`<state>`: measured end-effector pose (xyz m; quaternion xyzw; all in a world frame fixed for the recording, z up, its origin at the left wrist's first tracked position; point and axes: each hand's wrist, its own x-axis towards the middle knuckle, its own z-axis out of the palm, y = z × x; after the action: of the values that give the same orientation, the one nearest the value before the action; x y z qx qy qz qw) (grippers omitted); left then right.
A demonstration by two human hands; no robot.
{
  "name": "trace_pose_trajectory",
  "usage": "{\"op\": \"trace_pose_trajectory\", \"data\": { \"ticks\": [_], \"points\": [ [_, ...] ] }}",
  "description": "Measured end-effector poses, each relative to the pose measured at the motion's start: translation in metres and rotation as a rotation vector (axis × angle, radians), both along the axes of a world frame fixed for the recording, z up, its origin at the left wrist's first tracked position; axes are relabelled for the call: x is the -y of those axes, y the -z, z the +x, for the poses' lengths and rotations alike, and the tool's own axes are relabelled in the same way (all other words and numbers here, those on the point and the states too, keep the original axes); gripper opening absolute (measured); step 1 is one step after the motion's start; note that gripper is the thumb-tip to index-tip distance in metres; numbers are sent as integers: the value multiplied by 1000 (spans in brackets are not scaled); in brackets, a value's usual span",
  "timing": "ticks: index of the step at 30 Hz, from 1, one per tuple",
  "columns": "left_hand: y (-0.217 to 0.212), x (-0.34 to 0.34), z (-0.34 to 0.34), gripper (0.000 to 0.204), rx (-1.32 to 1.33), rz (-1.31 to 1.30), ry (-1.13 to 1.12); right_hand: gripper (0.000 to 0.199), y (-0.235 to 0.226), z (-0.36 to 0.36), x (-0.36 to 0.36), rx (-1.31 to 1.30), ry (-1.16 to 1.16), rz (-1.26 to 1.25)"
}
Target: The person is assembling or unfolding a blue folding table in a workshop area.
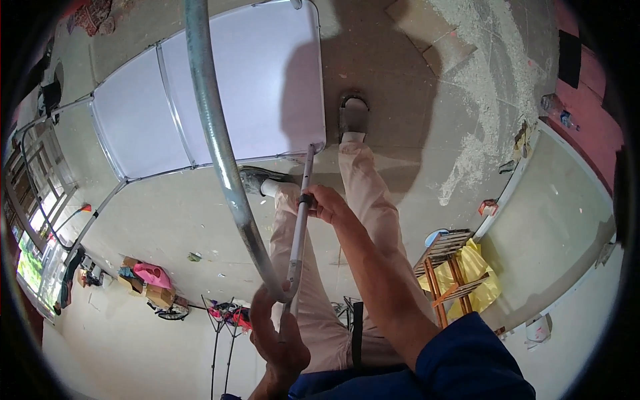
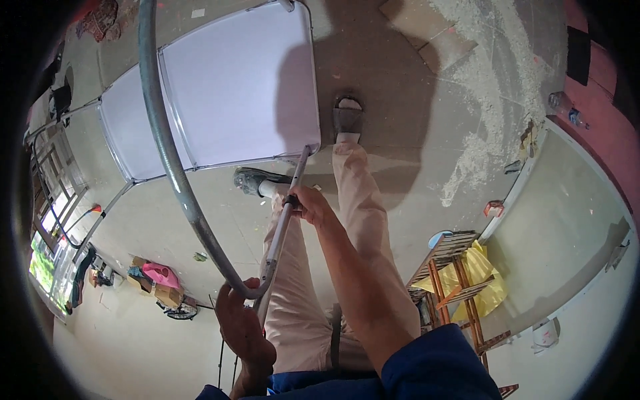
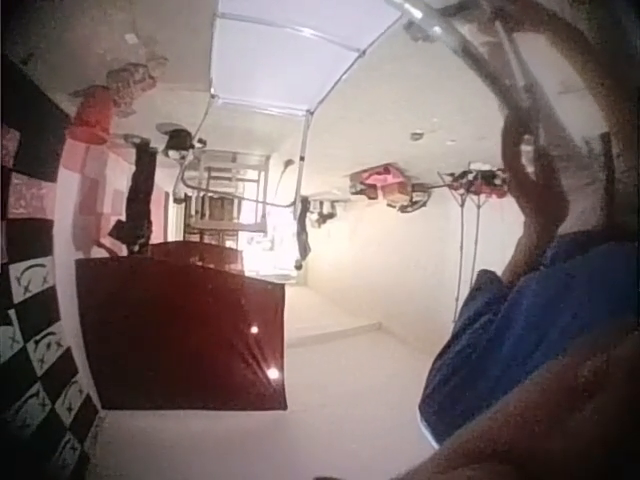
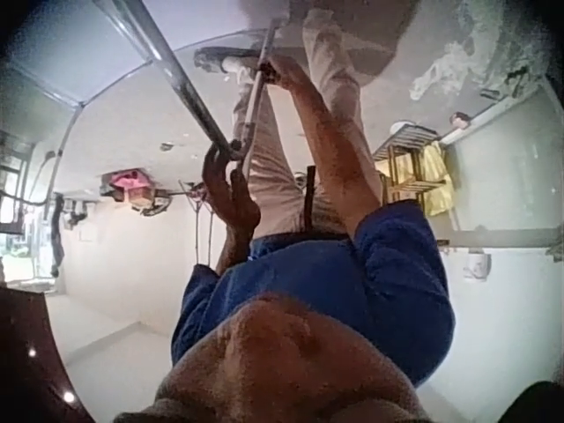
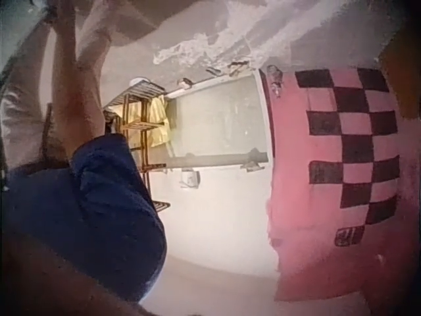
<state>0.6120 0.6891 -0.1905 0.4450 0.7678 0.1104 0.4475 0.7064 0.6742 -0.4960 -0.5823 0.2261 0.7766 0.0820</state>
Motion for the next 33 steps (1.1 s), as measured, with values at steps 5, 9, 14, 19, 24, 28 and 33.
{"op": "trace_pose_trajectory", "data": {
  "ticks": [5, 9, 14, 19, 24, 28, 33],
  "points": [
    [4, 2, 8, 37, -36, -21, -106, 14, 15, -3, 0, -43, -93, -12],
    [8, 8, 6, 42, -105, 31, 4, 15, 10, 1, 12, -37, 4, 1],
    [14, 13, 1, 41, -113, 27, -33, 18, 3, 1, 20, -88, 160, 48],
    [16, 15, 3, 39, -119, 61, -9, 20, 16, -6, 11, -20, -85, 29],
    [14, 13, 5, 39, -206, 100, 134, 16, 18, -12, 9, 38, -77, -49],
    [14, 11, 7, 38, -142, 72, 1, 22, 10, -5, 12, -22, -53, -14],
    [15, 14, 6, 37, -136, 63, 12, 21, 8, 0, 17, -36, 80, -58]
  ]
}}
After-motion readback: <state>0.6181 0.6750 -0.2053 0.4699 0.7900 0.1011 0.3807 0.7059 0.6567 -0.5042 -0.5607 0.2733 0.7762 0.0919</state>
